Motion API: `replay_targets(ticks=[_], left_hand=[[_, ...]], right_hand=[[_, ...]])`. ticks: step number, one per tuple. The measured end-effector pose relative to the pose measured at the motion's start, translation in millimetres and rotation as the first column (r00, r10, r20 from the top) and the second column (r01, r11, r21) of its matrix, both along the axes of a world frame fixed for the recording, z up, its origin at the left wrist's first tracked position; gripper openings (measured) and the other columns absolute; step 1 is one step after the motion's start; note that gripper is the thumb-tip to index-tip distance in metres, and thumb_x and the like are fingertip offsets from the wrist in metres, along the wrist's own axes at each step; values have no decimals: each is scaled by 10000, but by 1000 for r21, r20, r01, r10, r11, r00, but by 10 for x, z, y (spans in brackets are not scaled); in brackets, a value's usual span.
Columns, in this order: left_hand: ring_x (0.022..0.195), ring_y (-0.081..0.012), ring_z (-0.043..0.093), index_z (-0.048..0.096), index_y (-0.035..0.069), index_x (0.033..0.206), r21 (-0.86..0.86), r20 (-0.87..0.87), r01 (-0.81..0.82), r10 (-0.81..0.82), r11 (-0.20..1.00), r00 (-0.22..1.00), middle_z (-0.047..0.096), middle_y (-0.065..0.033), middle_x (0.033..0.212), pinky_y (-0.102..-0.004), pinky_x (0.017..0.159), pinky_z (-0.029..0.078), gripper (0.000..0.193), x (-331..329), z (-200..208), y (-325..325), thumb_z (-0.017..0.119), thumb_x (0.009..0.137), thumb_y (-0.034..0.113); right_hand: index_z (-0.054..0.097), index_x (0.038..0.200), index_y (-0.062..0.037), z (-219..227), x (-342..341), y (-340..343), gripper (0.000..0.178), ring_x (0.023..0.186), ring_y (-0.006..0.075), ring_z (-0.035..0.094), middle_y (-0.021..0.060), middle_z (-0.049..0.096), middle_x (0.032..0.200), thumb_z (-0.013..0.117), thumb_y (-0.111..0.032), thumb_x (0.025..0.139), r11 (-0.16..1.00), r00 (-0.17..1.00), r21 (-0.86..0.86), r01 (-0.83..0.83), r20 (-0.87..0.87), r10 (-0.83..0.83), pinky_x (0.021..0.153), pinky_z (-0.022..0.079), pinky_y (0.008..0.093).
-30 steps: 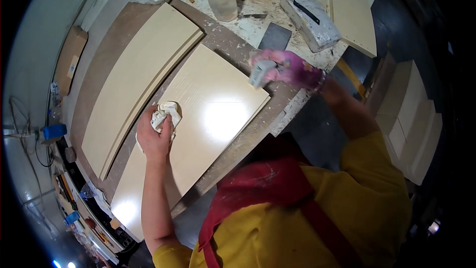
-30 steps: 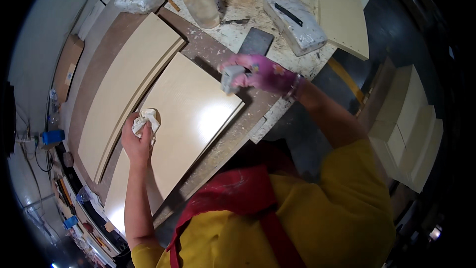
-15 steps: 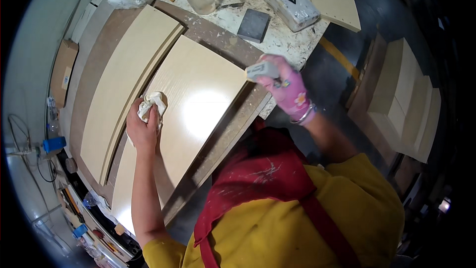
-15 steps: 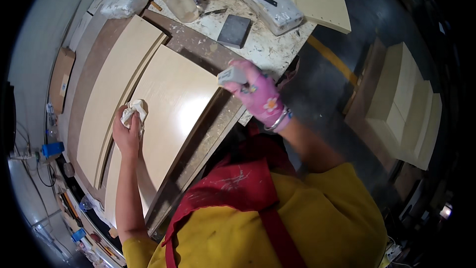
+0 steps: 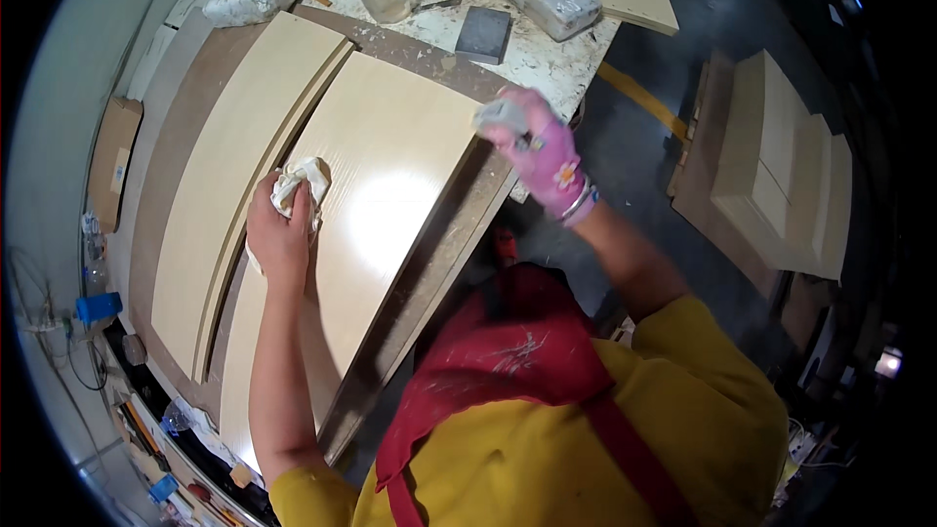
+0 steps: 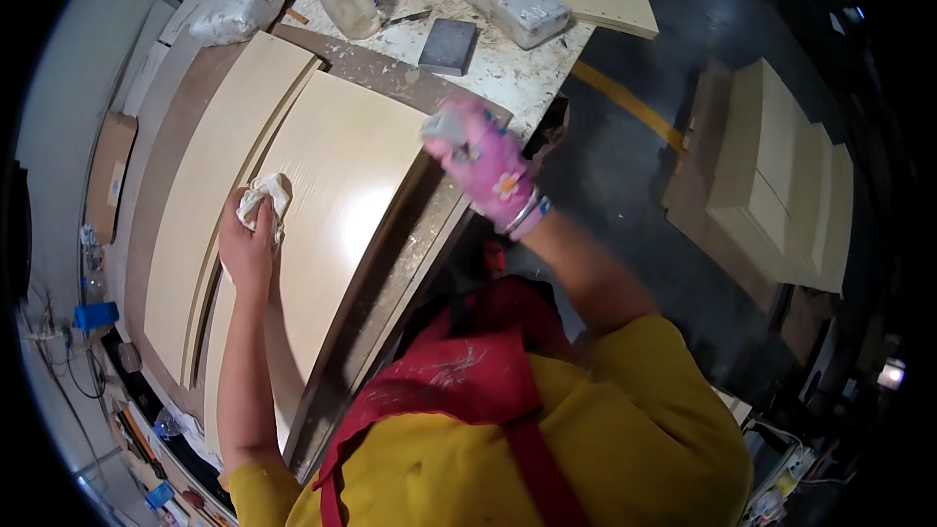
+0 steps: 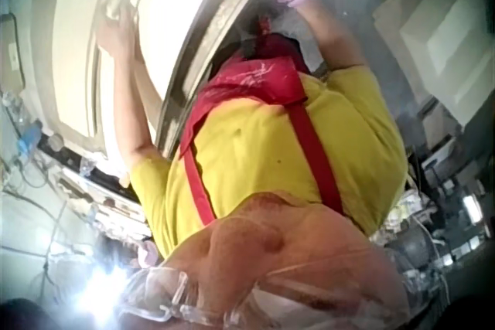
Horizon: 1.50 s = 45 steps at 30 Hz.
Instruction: The person wipes the surface of a light-colored wooden board using a white cloth. They repeatedly apply a liquid from a bottle onto the cloth and rub the board's surface. The person also uses a small block to rub the edges of the board. The task involves handling multiple wooden pieces on a workbench.
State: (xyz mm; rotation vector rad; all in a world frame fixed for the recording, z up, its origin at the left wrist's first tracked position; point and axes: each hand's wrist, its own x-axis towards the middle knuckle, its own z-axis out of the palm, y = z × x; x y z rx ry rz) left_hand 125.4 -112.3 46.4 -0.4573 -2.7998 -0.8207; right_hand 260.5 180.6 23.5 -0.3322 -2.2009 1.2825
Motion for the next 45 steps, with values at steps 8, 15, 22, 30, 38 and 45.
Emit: replay_targets(ticks=[8, 15, 22, 30, 38, 45], left_hand=[[955, -240, 622, 593, 33, 1163, 355, 76, 23, -53, 934, 996, 656, -134, 1050, -324, 834, 477, 337, -67, -79, -219, 643, 887, 219], [914, -166, 621, 556, 23, 1244, 276, 356, -14, -89, 961, 930, 645, -115, 1049, -289, 789, 504, 340, 118, 231, -2199, 586, 918, 112], [979, -205, 633, 467, -43, 1339, -235, 733, -72, 225, 969, 642, 647, -153, 1123, -321, 839, 513, 628, 1075, 643, -3809, 718, 769, 44], [979, -230, 632, 497, -18, 1312, -292, 582, -89, 251, 952, 774, 661, -171, 1101, -331, 866, 492, 606, 1137, 345, -4084, 762, 791, 142], [1024, -313, 635, 497, 33, 1317, -397, 544, 81, 163, 914, 823, 660, -211, 1085, -370, 880, 480, 618, 1094, 338, -4146, 763, 809, 263], [1092, -397, 598, 494, 47, 1332, -503, 479, 164, 115, 849, 870, 640, -243, 1131, -431, 909, 470, 684, 1066, 335, -4222, 699, 829, 463]], right_hand=[[513, 1169, -86, -74, 649, -1506, 399, 923, 312, 655, 122, 598, 1072, 683, -190, 823, 915, 917, 55, -399, 8, 399, 834, 552, 390], [501, 1164, -40, -92, 272, -780, 407, 841, 306, 662, 149, 623, 928, 657, -279, 875, 994, 995, 63, 89, -54, -86, 721, 540, 381], [570, 1121, -75, -233, 866, -2241, 383, 843, 275, 678, 144, 603, 1060, 692, -323, 855, 975, 978, 128, -181, -79, 192, 719, 574, 361], [526, 1146, -51, 197, 621, -1581, 400, 838, 326, 664, 154, 638, 964, 690, -247, 839, 988, 999, -153, -27, 23, 31, 716, 547, 363], [534, 1113, -84, -143, 1072, -2991, 367, 808, 340, 635, 164, 547, 1071, 687, -243, 820, 904, 903, 75, -420, -70, 425, 677, 540, 411], [522, 1103, -26, 154, 1085, -3004, 369, 784, 330, 629, 170, 588, 955, 676, -230, 837, 952, 969, -180, -248, -45, 244, 713, 531, 406]])
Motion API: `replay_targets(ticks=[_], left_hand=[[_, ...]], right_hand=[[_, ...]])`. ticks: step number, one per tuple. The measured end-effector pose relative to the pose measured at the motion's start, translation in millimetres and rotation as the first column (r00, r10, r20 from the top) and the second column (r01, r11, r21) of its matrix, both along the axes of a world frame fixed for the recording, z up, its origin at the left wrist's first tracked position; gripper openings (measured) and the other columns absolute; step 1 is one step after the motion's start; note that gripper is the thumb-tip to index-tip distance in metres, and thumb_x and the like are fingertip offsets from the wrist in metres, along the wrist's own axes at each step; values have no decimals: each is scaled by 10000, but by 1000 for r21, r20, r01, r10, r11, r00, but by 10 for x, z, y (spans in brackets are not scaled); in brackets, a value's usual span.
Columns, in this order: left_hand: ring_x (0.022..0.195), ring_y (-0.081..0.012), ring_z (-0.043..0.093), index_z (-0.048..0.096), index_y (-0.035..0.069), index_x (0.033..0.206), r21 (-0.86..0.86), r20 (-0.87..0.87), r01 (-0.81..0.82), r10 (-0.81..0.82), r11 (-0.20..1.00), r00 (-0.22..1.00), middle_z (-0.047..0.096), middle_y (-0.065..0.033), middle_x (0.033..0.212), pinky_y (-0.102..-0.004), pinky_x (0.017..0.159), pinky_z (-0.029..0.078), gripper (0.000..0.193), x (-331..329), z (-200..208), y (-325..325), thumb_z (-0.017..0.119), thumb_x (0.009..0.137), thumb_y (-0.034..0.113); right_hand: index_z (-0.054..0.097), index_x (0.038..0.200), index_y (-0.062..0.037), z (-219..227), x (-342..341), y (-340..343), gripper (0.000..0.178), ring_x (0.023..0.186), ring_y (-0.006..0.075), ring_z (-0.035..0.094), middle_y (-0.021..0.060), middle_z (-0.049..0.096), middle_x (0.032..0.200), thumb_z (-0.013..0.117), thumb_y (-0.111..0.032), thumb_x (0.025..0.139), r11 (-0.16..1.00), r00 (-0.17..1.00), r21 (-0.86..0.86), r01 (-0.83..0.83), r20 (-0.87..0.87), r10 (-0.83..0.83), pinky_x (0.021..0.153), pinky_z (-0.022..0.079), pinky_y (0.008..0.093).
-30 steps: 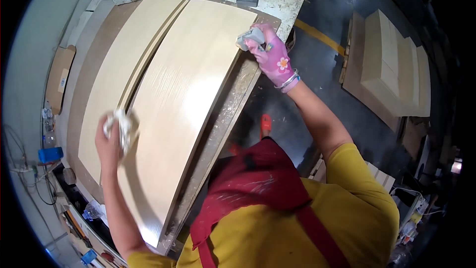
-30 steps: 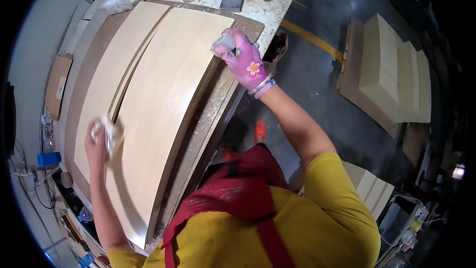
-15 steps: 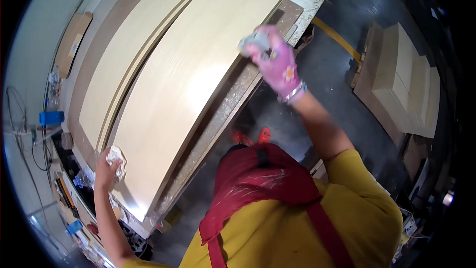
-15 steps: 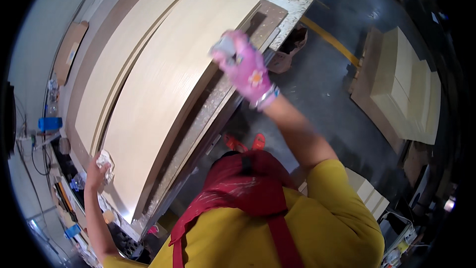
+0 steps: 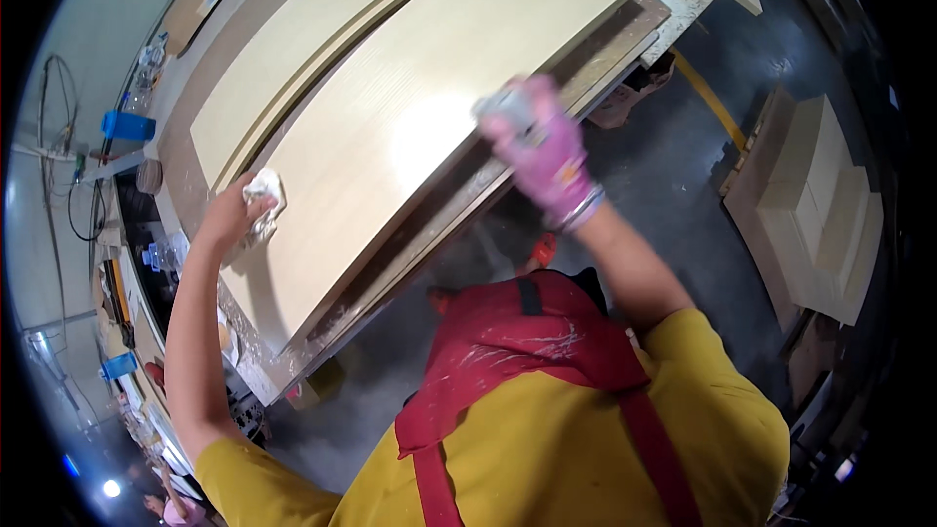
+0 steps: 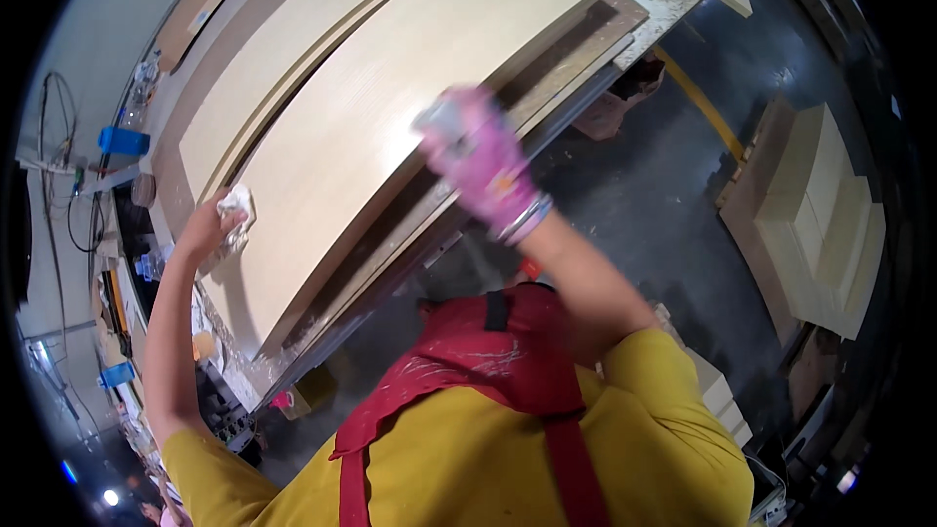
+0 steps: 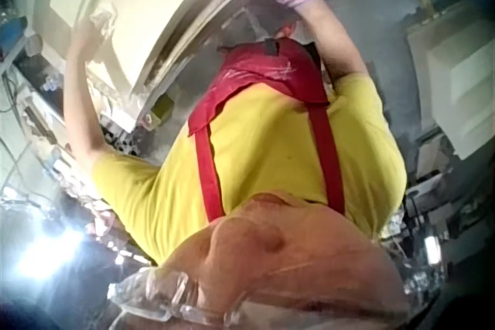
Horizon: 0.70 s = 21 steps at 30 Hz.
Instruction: The person wipes the surface of a light-colored wooden board using a white cloth. They repeatedly apply a liquid from a bottle onto the cloth and rub the board's surface. The person also uses a small block to rub the edges of the board. The task involves handling multiple wooden pieces on a workbench.
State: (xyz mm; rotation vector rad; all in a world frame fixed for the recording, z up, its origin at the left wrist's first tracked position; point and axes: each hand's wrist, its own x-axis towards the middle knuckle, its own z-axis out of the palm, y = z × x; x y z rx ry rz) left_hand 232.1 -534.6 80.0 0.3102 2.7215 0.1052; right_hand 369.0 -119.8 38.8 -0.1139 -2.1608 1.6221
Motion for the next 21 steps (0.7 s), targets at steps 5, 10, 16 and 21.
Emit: replay_targets(ticks=[5, 10, 16, 21], left_hand=[[1030, -393, 625, 519, 41, 1300, 38, -13, 42, -42, 998, 999, 662, -240, 1057, -427, 875, 483, 683, 33, 45, 104, 669, 833, 516], [1011, -371, 638, 534, 27, 1281, 65, -138, 79, -69, 995, 988, 668, -229, 1049, -426, 864, 490, 727, 56, -61, 32, 648, 816, 574], [1062, -335, 630, 476, 63, 1374, 237, -13, 131, -131, 963, 991, 635, -214, 1174, -401, 897, 497, 823, 72, 10, -305, 718, 752, 545], [1071, -330, 629, 500, 72, 1360, 106, -14, 160, -159, 981, 987, 637, -217, 1172, -400, 902, 494, 817, 123, 16, -691, 705, 748, 572]], right_hand=[[513, 1085, -22, -158, -22, -145, 385, 787, 340, 627, 174, 590, 919, 697, -236, 822, 943, 979, 262, 203, -65, -193, 682, 520, 406], [484, 1078, -77, -163, 661, -1679, 247, 741, 211, 549, 78, 511, 945, 584, -160, 869, 925, 925, -72, -373, 53, 377, 559, 471, 322], [496, 1090, -78, -89, 992, -2687, 367, 855, 304, 636, 148, 537, 1035, 681, -186, 792, 868, 919, 439, -232, -195, 344, 627, 531, 373], [494, 1101, -65, -44, 855, -2426, 399, 761, 343, 667, 141, 579, 1029, 702, -264, 825, 961, 1000, 275, -12, 18, 7, 635, 564, 404]])
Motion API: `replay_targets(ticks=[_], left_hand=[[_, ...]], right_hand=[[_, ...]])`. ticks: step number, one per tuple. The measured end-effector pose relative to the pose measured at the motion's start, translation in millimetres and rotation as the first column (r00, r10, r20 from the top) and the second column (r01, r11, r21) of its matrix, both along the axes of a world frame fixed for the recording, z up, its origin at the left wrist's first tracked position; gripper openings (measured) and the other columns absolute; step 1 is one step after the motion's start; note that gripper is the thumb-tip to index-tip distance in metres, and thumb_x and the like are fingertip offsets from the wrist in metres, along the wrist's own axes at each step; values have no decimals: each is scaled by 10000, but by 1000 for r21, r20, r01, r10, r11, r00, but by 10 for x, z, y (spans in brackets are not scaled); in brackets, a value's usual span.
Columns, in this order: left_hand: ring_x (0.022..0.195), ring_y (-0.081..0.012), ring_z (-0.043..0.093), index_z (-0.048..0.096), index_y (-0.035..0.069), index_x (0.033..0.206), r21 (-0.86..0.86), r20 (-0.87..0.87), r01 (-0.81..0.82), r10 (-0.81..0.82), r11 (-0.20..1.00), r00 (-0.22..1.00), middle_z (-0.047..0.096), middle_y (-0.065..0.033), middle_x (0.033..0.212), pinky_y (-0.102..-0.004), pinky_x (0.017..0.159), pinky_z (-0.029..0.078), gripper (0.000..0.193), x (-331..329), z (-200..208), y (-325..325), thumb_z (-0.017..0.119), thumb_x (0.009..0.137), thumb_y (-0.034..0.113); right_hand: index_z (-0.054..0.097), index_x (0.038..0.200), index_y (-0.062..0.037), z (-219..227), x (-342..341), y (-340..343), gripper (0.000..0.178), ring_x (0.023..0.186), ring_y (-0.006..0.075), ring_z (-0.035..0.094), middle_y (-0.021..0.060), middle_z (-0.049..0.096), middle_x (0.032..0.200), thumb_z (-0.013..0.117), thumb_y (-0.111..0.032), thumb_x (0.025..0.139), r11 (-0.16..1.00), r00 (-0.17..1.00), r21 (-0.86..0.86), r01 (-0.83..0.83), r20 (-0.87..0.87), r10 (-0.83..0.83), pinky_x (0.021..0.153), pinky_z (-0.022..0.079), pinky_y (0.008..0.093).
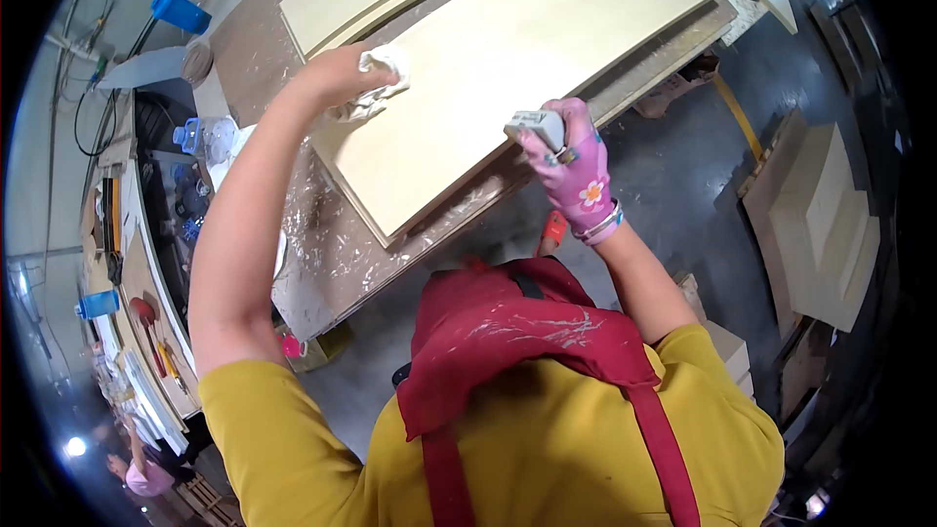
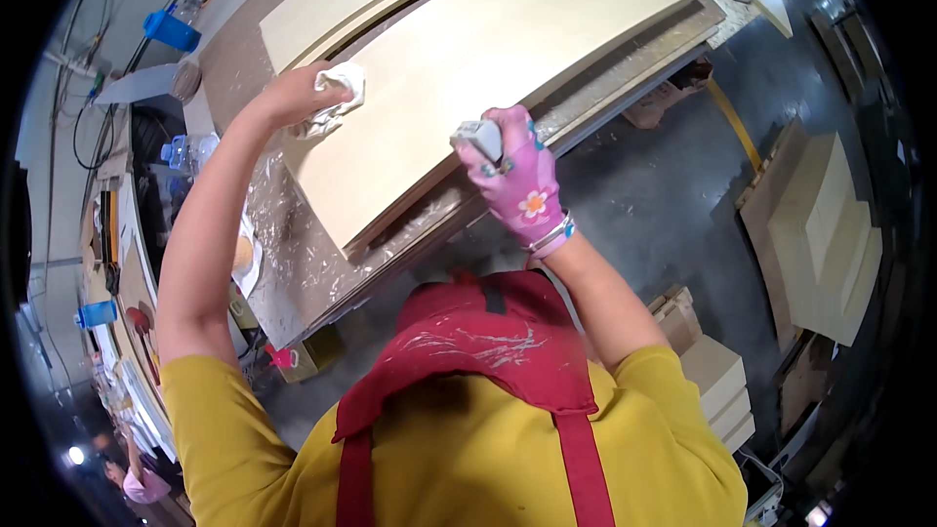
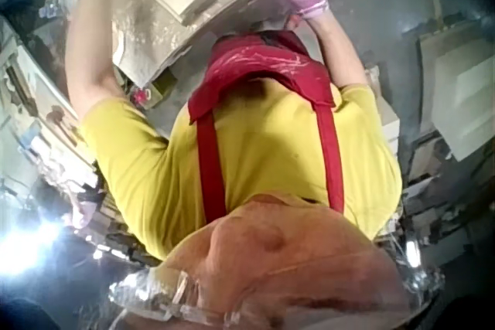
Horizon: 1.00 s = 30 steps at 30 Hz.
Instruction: The person wipes the surface of a light-colored wooden board using a white cloth. They repeatedly apply a liquid from a bottle onto the cloth and rub the board's surface. The person also uses a small block to rub the edges of the board. The task involves handling multiple wooden pieces on a workbench.
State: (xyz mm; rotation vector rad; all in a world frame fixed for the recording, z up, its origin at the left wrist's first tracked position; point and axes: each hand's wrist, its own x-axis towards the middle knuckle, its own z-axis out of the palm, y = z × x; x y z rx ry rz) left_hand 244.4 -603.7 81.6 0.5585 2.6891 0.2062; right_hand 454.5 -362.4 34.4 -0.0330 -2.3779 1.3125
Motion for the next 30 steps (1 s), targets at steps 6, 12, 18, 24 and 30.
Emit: replay_targets(ticks=[6, 12, 18, 24, 30], left_hand=[[1013, -324, 651, 496, 65, 1359, 7, -63, 27, -26, 1000, 998, 665, -210, 1088, -402, 875, 504, 821, 62, -30, 4, 678, 763, 600], [1019, -319, 641, 520, 62, 1320, 40, -203, 6, 2, 999, 979, 662, -184, 1104, -433, 857, 501, 788, 123, -130, -24, 656, 775, 615], [991, -355, 634, 598, 81, 1199, 553, -24, -234, 296, 799, 955, 652, -161, 1093, -422, 845, 510, 631, 538, 55, 120, 738, 751, 503], [1009, -284, 601, 576, 107, 1186, 602, -428, 9, 313, 798, 848, 622, -94, 1080, -457, 810, 490, 553, 1123, -221, 1066, 761, 724, 348], [1026, -273, 594, 610, 110, 1155, 402, -444, -165, 349, 901, 825, 636, -80, 1014, -454, 828, 467, 534, 1283, -404, 1296, 705, 737, 428]], right_hand=[[492, 1099, -14, -77, 337, -1058, 400, 692, 271, 631, 117, 579, 874, 670, -138, 764, 905, 919, 166, -392, 29, 392, 540, 505, 378], [548, 1053, -65, 70, 335, -1387, 355, 693, 289, 651, 144, 612, 778, 665, -330, 847, 700, 698, -68, -711, 54, 714, 612, 523, 373], [528, 1144, -51, 582, -511, 154, 319, 873, 171, 645, 98, 647, 933, 573, -293, 942, 744, 897, -624, -239, 152, 416, 760, 540, 306], [501, 1178, -30, 883, -1747, 530, 259, 994, 212, 636, 115, 602, 1067, 508, -201, 983, 346, 723, -797, -494, -157, 672, 934, 548, 385], [559, 1203, -59, 954, -1744, -918, 368, 805, 96, 604, 87, 627, 955, 571, 7, 841, 83, 34, -454, -887, 115, 993, 644, 514, 213]])
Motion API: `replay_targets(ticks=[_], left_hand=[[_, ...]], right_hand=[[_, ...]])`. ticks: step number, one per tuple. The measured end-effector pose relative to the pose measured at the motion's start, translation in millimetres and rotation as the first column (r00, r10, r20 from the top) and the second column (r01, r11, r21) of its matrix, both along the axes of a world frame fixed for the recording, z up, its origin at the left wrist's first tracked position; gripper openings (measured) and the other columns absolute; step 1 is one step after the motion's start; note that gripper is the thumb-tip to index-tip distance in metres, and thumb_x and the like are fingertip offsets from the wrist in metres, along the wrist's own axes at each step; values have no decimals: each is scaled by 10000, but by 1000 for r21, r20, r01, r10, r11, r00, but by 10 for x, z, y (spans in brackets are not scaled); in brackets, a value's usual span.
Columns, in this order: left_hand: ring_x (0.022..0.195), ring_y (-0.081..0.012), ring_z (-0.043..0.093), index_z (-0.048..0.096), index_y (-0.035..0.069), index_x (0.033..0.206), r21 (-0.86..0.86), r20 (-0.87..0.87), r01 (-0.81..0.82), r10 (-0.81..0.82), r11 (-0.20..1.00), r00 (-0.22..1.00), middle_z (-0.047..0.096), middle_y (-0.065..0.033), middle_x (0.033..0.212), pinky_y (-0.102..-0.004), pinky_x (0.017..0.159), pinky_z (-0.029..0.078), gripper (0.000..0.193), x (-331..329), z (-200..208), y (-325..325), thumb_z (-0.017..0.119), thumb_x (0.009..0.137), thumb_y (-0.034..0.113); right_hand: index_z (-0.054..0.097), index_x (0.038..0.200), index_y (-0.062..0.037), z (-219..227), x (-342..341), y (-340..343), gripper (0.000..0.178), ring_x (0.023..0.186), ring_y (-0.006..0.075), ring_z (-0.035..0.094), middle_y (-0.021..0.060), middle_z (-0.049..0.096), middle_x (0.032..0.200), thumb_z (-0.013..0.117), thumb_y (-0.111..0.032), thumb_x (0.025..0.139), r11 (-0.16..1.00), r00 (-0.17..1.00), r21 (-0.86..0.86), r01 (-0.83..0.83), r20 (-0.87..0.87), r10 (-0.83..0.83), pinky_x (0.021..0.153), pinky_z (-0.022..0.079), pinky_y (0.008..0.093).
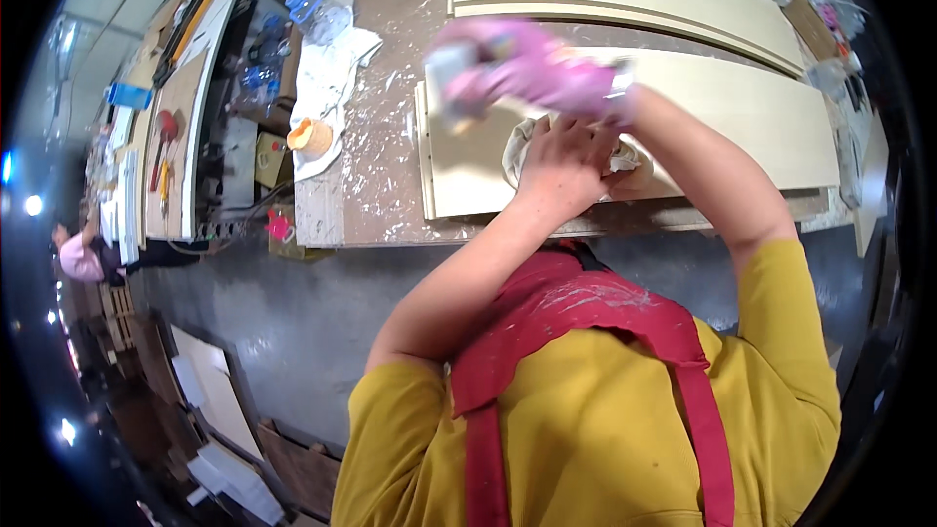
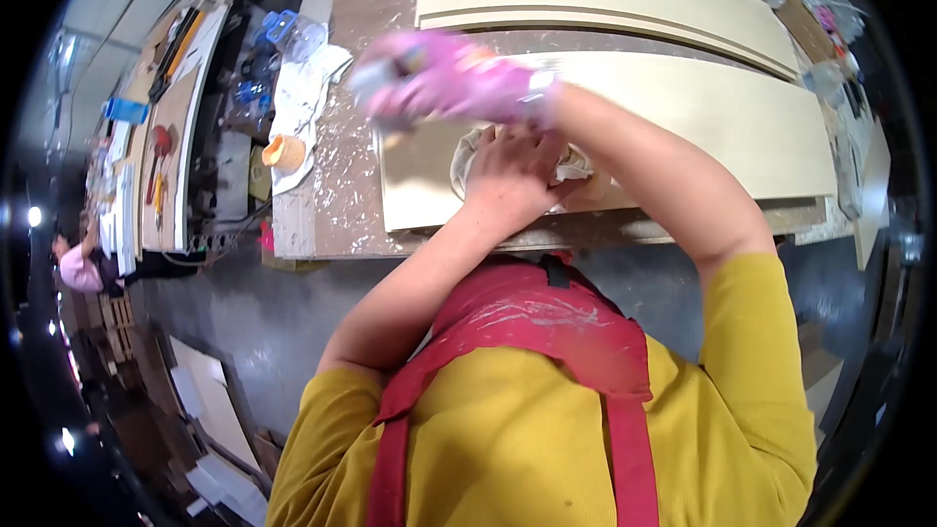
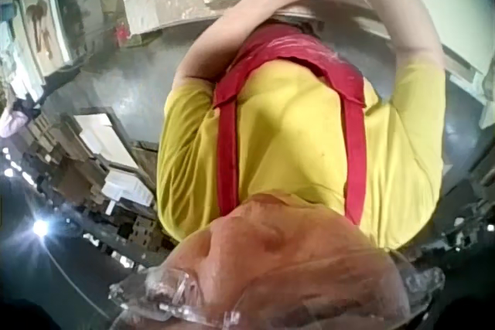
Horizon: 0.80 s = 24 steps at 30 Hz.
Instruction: The person wipes the surface of a light-colored wooden board using a white cloth. They repeatedly apply a liquid from a bottle onto the cloth and rub the board's surface. The person also uses a small block to rub the edges of the board. The task involves handling multiple wooden pieces on a workbench.
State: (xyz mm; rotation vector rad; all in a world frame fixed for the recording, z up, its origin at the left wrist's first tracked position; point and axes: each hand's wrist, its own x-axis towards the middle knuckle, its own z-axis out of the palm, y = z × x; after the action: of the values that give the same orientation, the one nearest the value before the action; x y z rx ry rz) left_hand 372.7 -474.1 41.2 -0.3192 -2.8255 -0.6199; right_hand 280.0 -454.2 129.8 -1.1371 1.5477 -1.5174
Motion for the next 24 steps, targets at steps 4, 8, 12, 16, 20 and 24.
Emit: replay_targets(ticks=[4, 8, 12, 16, 20, 24], left_hand=[[1038, -292, 591, 625, 69, 1093, 230, 194, -33, -12, 973, 981, 644, -128, 1047, -417, 877, 447, 433, 7, -52, 0, 684, 798, 382], [1032, -287, 592, 623, 85, 1100, 402, 226, -169, 82, 900, 971, 647, -122, 1056, -419, 881, 449, 437, 59, -109, 67, 692, 791, 386], [1061, -291, 583, 633, 115, 1108, 288, 262, -77, -1, 954, 965, 653, -97, 1083, -436, 896, 453, 453, -9, 71, -2, 696, 788, 429], [991, -278, 597, 633, 119, 1075, 107, -162, -37, 54, 994, 985, 629, -78, 1052, -454, 829, 459, 498, 0, -72, 31, 746, 712, 441], [1015, -274, 580, 572, 92, 1134, 127, -47, -37, 43, 991, 998, 610, -81, 1038, -441, 784, 448, 581, -32, 107, 2, 801, 635, 282], [1027, -278, 554, 539, 93, 1178, 158, -73, 4, 8, 987, 997, 575, -93, 1090, -434, 771, 440, 638, -21, 98, -6, 808, 620, 244]], right_hand=[[579, 1144, -67, -270, 348, -678, 324, 857, 186, 641, 93, 661, 921, 643, -126, 831, 842, 802, 181, -508, -258, 539, 743, 520, 336], [603, 1070, -83, -431, 533, -940, 270, 836, 238, 642, 107, 665, 875, 681, -130, 815, 706, 582, 267, -656, -417, 698, 736, 492, 406], [608, 1063, -69, -641, 372, -1065, 289, 819, 259, 636, 118, 662, 886, 710, -163, 810, 683, 574, 232, -693, -396, 717, 731, 491, 392], [626, 1093, -87, -425, -46, -1135, 421, 800, 188, 617, 60, 648, 861, 588, 27, 689, 700, 568, 331, -633, -415, 710, 686, 504, 345], [615, 1146, -80, -424, -560, -1243, 395, 820, 184, 619, 56, 667, 908, 602, 35, 768, 783, 666, 386, -487, -416, 619, 733, 503, 335], [593, 1168, -68, -502, -963, -1243, 366, 845, 199, 645, 89, 684, 920, 640, -48, 806, 902, 715, 320, -291, -554, 427, 759, 509, 347]])
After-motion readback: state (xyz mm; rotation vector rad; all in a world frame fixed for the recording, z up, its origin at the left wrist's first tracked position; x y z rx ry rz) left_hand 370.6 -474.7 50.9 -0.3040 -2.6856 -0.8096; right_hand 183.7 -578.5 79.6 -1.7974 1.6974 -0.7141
